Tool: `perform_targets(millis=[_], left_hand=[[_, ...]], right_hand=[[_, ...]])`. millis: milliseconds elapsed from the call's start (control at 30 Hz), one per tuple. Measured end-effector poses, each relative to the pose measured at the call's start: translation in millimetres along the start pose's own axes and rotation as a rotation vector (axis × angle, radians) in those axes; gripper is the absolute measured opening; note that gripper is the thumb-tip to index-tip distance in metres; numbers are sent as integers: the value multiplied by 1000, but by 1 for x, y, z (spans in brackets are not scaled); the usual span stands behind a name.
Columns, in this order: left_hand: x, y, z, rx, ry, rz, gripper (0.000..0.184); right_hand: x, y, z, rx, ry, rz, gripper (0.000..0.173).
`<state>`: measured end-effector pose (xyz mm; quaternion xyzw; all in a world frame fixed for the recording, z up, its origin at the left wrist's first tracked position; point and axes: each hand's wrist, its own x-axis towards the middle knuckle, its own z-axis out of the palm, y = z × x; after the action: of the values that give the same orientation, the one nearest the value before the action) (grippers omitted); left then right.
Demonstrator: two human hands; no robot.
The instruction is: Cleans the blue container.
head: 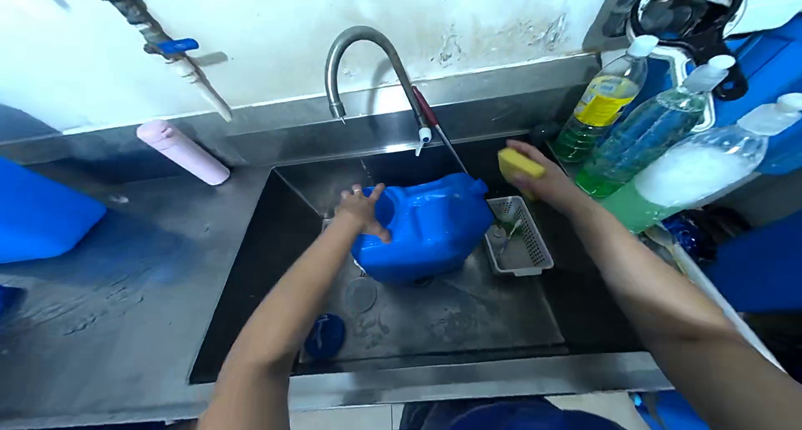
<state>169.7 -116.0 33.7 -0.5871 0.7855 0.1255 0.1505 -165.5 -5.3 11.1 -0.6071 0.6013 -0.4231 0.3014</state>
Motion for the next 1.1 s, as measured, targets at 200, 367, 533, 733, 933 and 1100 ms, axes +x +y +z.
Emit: perform_targets(millis=[200,367,533,733,933,1100], left_hand=[[-10,-28,15,-21,-72,24,125],[-39,-43,39,-142,4,126,118],[-33,-40,57,-189,75,233,119],[-48,-47,62,-181,39,260,122],[-47,-46,62,-208,40,245,121],[-51,-50,66,-259,94,302,110]], right_hand=[[28,-55,245,-593,31,-216,37],[14,-21,165,-724,126,45,39],[2,-50,249,-623,239,-107,32],[5,-20,165,-627,305,154,39],[-101,-3,268,-457,215,-212,40],[-51,-11,208,-766,-220,-9,45]])
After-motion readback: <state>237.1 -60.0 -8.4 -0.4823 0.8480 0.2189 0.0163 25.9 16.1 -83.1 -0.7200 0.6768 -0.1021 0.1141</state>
